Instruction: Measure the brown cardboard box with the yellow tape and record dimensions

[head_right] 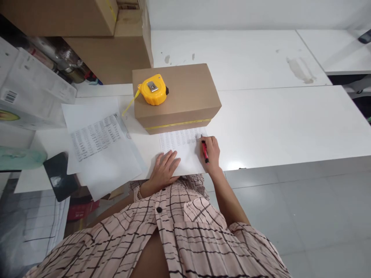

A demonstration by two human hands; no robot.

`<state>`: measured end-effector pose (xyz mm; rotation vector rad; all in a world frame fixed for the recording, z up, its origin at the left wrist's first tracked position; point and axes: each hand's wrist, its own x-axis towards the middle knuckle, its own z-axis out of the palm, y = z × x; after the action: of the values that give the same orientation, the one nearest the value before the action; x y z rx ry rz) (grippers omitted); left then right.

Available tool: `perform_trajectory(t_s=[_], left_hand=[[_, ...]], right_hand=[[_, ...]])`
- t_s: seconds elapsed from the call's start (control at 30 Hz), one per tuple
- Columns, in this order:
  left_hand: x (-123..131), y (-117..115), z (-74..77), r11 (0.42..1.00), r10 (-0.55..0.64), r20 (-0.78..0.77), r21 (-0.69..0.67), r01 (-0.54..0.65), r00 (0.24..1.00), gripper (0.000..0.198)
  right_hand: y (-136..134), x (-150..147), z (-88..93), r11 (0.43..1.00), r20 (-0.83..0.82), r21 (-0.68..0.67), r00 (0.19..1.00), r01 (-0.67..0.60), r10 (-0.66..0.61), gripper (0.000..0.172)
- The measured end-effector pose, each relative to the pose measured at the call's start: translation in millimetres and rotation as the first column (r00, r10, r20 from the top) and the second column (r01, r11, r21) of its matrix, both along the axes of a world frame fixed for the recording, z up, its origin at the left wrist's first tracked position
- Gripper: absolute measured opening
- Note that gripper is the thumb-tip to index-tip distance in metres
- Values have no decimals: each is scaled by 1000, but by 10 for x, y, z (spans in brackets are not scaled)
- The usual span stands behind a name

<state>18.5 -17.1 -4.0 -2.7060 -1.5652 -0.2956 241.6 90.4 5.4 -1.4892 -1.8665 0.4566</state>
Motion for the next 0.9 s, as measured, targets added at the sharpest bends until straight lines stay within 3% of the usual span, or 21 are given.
perform_trajectory(t_s=[0.1,0.2,0.3,0.37,0.47,0.57,0.63,0.7,0.77,0.83,0.9], left_hand=[[-101,24,205,999,-24,158,-21,27,987,52],[-257,201,600,993,28,401,93,-71,916,28],[-428,584,1031,891,105,559,314,-327,823,18],[-526,930,1248,812,149,595,382,-441,790,29],[-611,1434,1429,828,272,605,249,-503,748,62],[-588,1669,1509,865,374,626,30,-500,684,72],[-516,1604,1544,890,364,700,-67,-450,614,71],[-421,1404,1566,940,315,804,-192,-282,504,70],[-328,1163,1576,947,298,867,-322,-8,399,67],[-262,965,1575,902,318,875,-398,167,365,66],[-240,848,1565,878,344,863,-435,199,369,66]], right_hand=[[16,177,-80,997,251,60,968,-44,28,35],[29,194,-151,991,327,116,944,-73,31,47],[36,172,-196,981,285,185,958,-58,2,52],[36,176,-224,976,236,216,971,-22,-30,49],[20,194,-245,970,164,243,984,21,-63,40],[-29,158,-139,948,28,302,993,100,-114,31],[-76,78,56,938,-139,305,982,165,-128,25],[-120,-40,343,968,-367,189,926,166,-87,22],[-143,-170,660,999,-628,-41,778,-18,-12,27],[-141,-285,928,936,-811,-176,584,-305,38,38],[-126,-370,1095,856,-885,-218,465,-469,30,42]])
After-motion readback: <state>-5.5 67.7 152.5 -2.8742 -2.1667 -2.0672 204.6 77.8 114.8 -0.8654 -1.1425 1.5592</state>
